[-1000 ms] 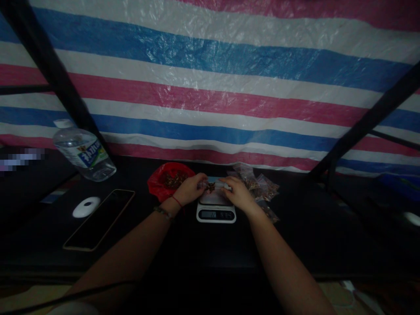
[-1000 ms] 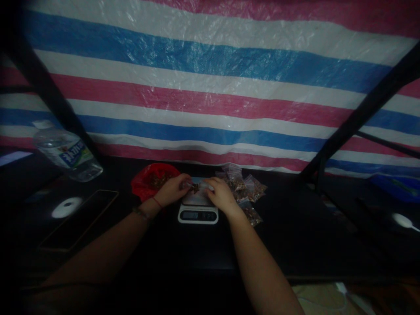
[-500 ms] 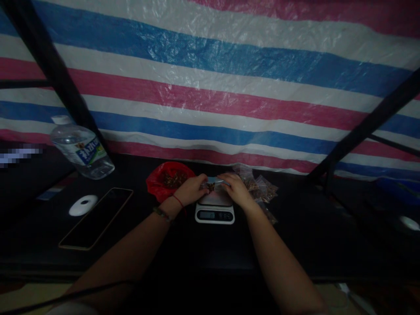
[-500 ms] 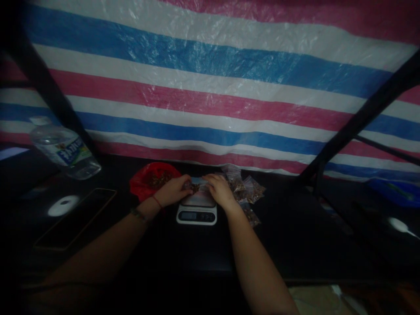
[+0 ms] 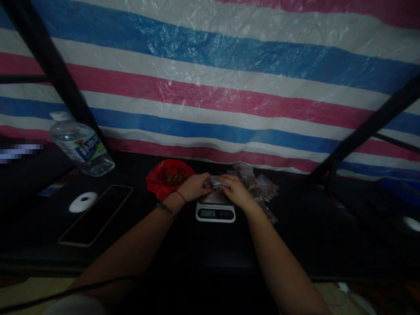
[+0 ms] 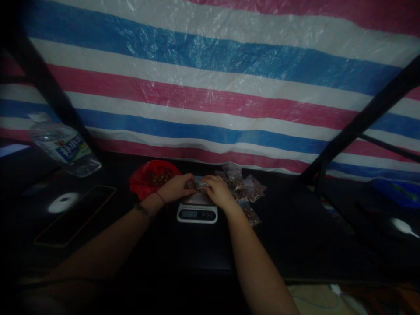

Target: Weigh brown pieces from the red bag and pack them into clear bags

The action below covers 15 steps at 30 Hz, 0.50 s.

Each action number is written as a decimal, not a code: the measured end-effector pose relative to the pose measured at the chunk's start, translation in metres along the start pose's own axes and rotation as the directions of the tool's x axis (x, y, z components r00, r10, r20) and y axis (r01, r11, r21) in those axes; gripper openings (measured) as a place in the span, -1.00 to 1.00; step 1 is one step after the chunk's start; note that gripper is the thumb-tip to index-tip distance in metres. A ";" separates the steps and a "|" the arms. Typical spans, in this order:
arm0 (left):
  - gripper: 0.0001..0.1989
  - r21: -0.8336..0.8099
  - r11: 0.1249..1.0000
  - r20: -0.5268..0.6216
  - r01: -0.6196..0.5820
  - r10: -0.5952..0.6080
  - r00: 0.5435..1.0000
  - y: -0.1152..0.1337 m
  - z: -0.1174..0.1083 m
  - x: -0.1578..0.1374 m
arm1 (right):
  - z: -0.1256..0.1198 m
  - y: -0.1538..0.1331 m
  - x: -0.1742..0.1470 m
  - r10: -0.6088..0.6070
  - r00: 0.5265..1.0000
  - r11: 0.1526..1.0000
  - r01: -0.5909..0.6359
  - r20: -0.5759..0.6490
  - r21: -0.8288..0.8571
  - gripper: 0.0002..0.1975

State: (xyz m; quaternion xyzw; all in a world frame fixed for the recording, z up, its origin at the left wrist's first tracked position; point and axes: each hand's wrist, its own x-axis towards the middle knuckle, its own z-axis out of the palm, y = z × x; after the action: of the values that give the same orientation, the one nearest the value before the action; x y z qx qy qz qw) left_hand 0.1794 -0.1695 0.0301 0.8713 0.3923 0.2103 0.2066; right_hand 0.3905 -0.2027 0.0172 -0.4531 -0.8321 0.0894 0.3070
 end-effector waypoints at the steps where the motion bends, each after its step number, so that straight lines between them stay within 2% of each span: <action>1: -0.83 -0.008 1.000 0.000 0.005 -0.005 1.000 0.000 0.000 0.000 | 0.000 0.000 0.000 0.006 1.000 1.000 -0.006 -0.008 0.000 -0.63; 9: -0.81 -0.070 0.997 -0.009 0.026 -0.027 1.000 -0.003 0.002 0.000 | 0.003 -0.003 -0.002 0.081 0.996 0.996 -0.079 -0.040 0.037 -0.66; 15: -0.82 -0.135 0.991 -0.034 -0.001 -0.004 0.999 -0.006 0.004 -0.002 | 0.006 -0.007 -0.001 0.111 0.993 0.987 -0.106 -0.044 0.118 -0.64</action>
State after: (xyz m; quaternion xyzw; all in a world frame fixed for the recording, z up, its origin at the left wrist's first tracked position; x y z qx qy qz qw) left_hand 0.1765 -0.1680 0.0234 0.8514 0.3813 0.2510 0.2583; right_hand 0.3823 -0.2069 0.0153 -0.4813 -0.7916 0.1425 0.3483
